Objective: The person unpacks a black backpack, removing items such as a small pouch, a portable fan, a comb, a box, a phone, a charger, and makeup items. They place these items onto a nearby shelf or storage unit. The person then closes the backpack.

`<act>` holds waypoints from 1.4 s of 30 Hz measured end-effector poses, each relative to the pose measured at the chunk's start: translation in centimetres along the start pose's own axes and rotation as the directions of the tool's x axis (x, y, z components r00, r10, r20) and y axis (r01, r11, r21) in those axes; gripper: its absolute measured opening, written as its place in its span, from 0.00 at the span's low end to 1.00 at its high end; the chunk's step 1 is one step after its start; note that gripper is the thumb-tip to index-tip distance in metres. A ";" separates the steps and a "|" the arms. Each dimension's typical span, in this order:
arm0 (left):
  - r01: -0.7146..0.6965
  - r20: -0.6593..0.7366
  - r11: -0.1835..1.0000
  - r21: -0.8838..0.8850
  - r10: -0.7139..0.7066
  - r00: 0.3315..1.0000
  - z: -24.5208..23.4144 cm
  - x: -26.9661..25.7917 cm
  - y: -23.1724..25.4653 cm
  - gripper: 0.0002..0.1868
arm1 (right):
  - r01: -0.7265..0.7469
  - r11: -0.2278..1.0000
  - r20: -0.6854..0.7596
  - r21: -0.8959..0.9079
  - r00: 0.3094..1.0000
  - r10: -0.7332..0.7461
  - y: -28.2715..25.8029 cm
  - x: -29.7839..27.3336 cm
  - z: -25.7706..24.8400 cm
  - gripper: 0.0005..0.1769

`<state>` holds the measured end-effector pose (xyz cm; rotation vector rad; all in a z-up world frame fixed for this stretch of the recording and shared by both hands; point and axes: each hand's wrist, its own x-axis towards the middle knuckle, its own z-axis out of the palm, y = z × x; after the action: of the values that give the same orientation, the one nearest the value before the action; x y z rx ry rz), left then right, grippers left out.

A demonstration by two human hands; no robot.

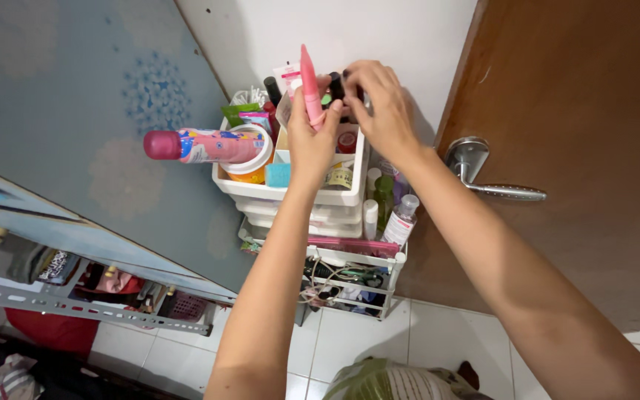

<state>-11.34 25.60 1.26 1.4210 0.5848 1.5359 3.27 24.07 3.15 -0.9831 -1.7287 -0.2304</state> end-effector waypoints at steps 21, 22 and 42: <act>-0.047 0.115 0.878 0.476 -0.009 0.993 -1.1 -0.7 -0.9 0.40 | -0.067 0.981 0.167 0.184 0.985 0.036 -2.0 6.2 -0.1 0.20; -0.026 0.106 0.868 0.495 -0.031 0.994 -1.3 -0.6 -1.0 0.39 | -0.126 0.975 0.279 0.183 0.958 0.071 -2.0 5.8 -0.4 0.22; -0.094 0.042 0.762 0.641 0.087 0.995 0.0 1.6 0.2 0.27 | -0.237 0.930 0.100 0.282 0.971 0.217 3.9 6.5 -1.8 0.14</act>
<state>-11.23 26.90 2.27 1.9928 1.1322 1.4603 6.79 28.76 8.33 -0.9676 -1.6343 0.2075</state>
